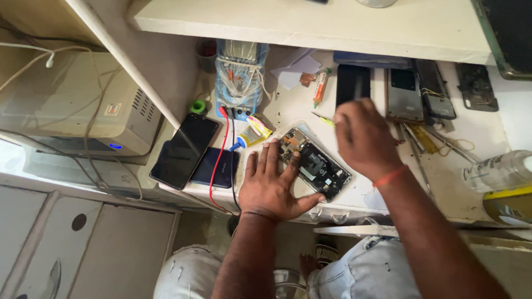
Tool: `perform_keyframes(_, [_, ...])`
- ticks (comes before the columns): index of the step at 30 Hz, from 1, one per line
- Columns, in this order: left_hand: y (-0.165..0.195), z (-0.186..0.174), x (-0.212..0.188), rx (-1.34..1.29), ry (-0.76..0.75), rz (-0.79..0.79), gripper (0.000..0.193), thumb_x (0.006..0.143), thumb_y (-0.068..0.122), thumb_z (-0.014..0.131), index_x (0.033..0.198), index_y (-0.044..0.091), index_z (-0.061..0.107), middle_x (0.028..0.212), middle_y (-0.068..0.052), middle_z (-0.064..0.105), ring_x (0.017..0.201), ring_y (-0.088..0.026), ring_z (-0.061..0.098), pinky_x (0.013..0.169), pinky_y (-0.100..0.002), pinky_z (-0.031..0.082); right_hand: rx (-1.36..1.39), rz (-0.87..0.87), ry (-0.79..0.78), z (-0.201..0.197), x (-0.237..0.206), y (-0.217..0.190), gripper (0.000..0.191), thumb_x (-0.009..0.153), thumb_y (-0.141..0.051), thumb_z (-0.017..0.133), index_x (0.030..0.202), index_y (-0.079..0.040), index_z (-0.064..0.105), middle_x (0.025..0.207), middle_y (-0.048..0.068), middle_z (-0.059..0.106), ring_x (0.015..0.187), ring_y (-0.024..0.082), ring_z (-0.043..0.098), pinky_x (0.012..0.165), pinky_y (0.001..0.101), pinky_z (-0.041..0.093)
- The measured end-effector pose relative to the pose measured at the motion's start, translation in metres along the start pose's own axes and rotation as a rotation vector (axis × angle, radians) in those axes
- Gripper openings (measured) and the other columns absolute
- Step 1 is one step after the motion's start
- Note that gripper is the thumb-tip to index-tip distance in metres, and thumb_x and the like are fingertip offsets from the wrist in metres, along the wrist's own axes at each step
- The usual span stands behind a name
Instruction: The person holds a disassembled smartphone, presses and aligns its internal components, then lays the phone chassis on the workbench and uses a small prying tool and tweezers to work around the edges and internals of the device, steadying it with the other hand.
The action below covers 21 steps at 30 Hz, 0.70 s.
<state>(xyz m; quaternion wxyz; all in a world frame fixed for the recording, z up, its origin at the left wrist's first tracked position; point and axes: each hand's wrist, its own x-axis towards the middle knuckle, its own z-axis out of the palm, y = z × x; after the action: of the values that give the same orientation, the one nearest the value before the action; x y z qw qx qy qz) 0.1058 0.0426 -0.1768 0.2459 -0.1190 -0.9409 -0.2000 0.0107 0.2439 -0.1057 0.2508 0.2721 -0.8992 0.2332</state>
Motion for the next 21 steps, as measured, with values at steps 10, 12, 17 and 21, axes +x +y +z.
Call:
perform_keyframes(10, [0.005, -0.003, 0.001, 0.019, -0.013, -0.012, 0.097, 0.064, 0.084, 0.07, 0.134, 0.017, 0.068, 0.149, -0.029, 0.048, 0.138, -0.044, 0.048, 0.115, -0.06, 0.033, 0.589, 0.545, 0.137, -0.036, -0.101, -0.031, 0.038, 0.107, -0.017, 0.052, 0.14, 0.002, 0.057, 0.097, 0.009, 0.072, 0.077, 0.012, 0.058, 0.071, 0.027, 0.048])
perform_keyframes(12, [0.006, -0.003, 0.002, 0.031, -0.03, -0.018, 0.099, 0.063, 0.085, 0.07, 0.133, 0.016, 0.068, 0.149, -0.028, 0.048, 0.138, -0.044, 0.048, 0.115, -0.06, 0.034, 0.67, 0.537, 0.138, -0.04, -0.115, -0.026, 0.044, 0.108, -0.021, 0.048, 0.144, 0.003, 0.051, 0.1, 0.009, 0.074, 0.079, 0.011, 0.059, 0.072, 0.0263, 0.049])
perform_keyframes(17, [0.007, -0.002, 0.003, 0.056, -0.025, -0.009, 0.098, 0.065, 0.085, 0.069, 0.135, 0.016, 0.068, 0.15, -0.028, 0.048, 0.138, -0.043, 0.048, 0.114, -0.059, 0.034, 0.72, 0.505, 0.224, -0.025, -0.145, -0.01, 0.054, 0.117, -0.033, 0.035, 0.148, 0.007, 0.054, 0.09, 0.009, 0.069, 0.089, 0.012, 0.066, 0.079, 0.0238, 0.051])
perform_keyframes(21, [0.009, -0.004, 0.004, 0.059, -0.046, -0.017, 0.097, 0.065, 0.085, 0.068, 0.134, 0.016, 0.067, 0.151, -0.027, 0.046, 0.139, -0.042, 0.046, 0.114, -0.06, 0.032, 0.741, 0.497, 0.33, -0.004, -0.154, -0.001, 0.04, 0.113, -0.019, 0.045, 0.14, 0.008, 0.057, 0.101, 0.011, 0.073, 0.091, 0.015, 0.064, 0.079, 0.0252, 0.053])
